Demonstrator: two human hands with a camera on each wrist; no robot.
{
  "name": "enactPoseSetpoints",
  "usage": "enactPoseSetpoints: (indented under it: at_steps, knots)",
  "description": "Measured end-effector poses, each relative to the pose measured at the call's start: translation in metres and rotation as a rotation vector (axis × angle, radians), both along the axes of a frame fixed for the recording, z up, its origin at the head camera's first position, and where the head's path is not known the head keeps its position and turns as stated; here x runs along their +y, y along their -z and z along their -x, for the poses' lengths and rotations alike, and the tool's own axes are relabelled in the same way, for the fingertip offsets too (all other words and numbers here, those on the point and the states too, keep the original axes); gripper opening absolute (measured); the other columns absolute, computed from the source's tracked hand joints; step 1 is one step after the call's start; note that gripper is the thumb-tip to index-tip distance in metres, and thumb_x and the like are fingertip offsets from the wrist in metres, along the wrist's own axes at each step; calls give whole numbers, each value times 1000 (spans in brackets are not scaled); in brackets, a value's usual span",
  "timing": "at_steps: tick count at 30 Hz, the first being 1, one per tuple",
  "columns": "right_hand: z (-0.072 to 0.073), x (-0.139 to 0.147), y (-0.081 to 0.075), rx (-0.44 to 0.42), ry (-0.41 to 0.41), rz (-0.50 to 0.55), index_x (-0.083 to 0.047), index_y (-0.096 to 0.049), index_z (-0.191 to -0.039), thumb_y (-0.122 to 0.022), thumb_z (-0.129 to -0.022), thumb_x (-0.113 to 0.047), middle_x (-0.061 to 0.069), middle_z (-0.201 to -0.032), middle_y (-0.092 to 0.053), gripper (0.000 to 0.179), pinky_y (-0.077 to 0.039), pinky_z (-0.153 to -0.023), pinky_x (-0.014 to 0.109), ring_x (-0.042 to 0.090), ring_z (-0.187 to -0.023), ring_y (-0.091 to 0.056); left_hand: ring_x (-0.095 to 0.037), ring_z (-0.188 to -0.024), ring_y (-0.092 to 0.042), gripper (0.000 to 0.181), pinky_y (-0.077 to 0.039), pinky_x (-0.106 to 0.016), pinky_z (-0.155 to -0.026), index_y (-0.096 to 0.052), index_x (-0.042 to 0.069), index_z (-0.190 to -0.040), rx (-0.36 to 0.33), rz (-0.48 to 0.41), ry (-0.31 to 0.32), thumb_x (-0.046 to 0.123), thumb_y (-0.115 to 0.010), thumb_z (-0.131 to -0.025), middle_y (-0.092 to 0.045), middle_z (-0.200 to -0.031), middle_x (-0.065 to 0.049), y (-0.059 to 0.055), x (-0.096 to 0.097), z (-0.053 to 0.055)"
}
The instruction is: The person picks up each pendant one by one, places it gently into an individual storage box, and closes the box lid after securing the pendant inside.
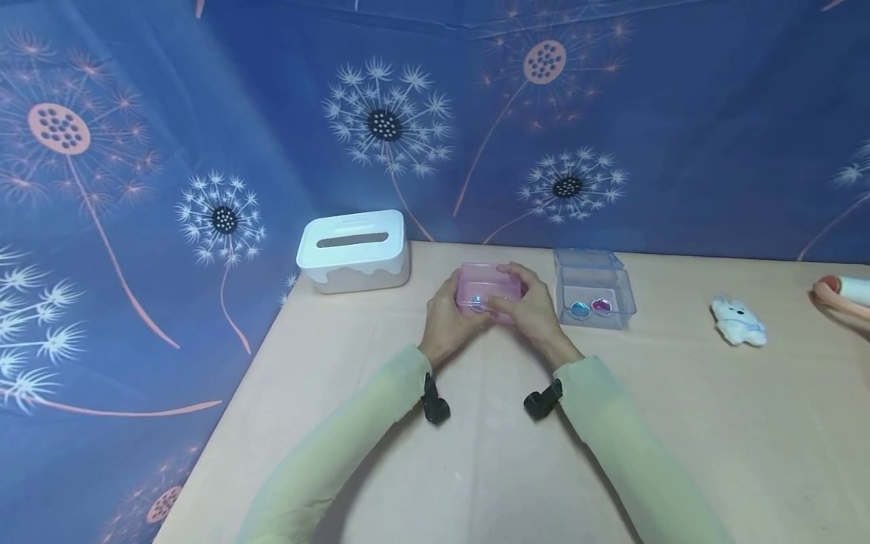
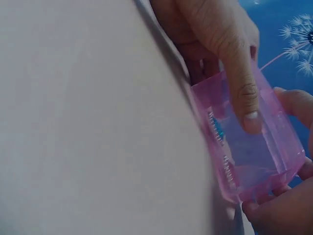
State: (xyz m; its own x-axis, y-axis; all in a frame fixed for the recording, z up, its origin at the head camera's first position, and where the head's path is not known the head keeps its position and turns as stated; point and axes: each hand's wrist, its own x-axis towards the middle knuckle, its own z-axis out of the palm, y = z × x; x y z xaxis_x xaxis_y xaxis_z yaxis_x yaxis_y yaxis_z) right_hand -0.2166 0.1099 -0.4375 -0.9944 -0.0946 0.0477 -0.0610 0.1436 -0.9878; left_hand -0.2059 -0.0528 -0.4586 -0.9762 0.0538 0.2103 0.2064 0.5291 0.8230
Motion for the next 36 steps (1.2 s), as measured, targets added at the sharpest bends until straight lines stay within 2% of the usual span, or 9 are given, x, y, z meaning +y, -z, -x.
enactPoseSetpoints:
  at_steps: [7, 10, 14, 16, 20, 24, 28, 32, 36]
  knots:
    - [-7, 7, -18, -10, 27, 29, -6, -46, -141, -70, -85, -8, 10, -159, -27, 61, -27, -119, 39, 27, -147, -25, -27, -146, -27, 114, -28, -39, -118, -17, 7, -154, -23, -5, -13, 34, -87, -68, -25, -160, -10, -10, 4, -4]
    - [-13, 21, -38, 20, 32, 13, -7, -42, -144, -65, -91, -13, 8, -159, -28, 58, -26, -120, 38, 24, -148, -23, -23, -149, -19, 112, -22, -40, -121, -20, 9, -154, 119, 0, 2, 33, -88, -68, -21, -161, -7, -24, 12, -7]
    - [-19, 49, -65, 64, 77, -62, -10, -40, -146, -60, -96, -27, 9, -157, -33, 57, -25, -120, 39, 24, -147, -27, -25, -147, -25, 97, -25, -38, -120, -36, 2, -147, 379, 20, 80, 25, -88, -69, -32, -156, -12, -45, 32, -15]
    - [-19, 64, -75, 68, 121, -100, -12, -39, -146, -57, -97, -34, 9, -155, -35, 57, -28, -119, 39, 23, -144, -33, -24, -146, -30, 91, -27, -34, -119, -39, 1, -145, 406, 11, 129, 24, -87, -71, -35, -154, -13, -54, 47, -21]
    - [-13, 96, -84, 78, 196, -76, -13, -41, -146, -53, -98, -37, 9, -151, -40, 55, -39, -111, 25, 17, -134, -44, -21, -138, -43, 90, -38, -27, -112, -35, 5, -148, 228, -57, 194, 25, -83, -76, -33, -156, -6, -63, 78, -29]
    - [-1, 125, -80, 8, 230, 90, -10, -37, -147, -54, -97, -37, 9, -155, -32, 60, -32, -116, 28, 18, -142, -34, -25, -131, -51, 88, -46, -25, -104, -32, 8, -150, 59, -121, 187, 27, -80, -79, -31, -158, -4, -60, 102, -26]
    - [9, 145, -67, -140, 241, 228, -12, -30, -151, -55, -95, -42, 3, -160, -22, 68, -27, -119, 31, 16, -149, -22, -24, -136, -45, 89, -43, -27, -107, -32, 6, -150, -17, -128, 134, 29, -81, -78, -32, -157, -8, -51, 115, -20]
    - [16, 156, -50, -280, 215, 394, -14, -20, -154, -57, -95, -37, -1, -156, -28, 73, -30, -116, 22, 12, -144, -29, -21, -141, -38, 91, -36, -32, -114, -32, 8, -150, -70, -146, 76, 29, -82, -77, -35, -156, -6, -36, 126, -13]
    - [20, 163, -38, -348, 168, 506, -15, -12, -155, -55, -97, -34, -3, -161, -20, 75, -38, -107, 14, 10, -145, -25, -19, -141, -37, 90, -33, -32, -116, -31, 13, -151, -90, -135, 60, 32, -80, -78, -36, -155, -2, -23, 136, -9]
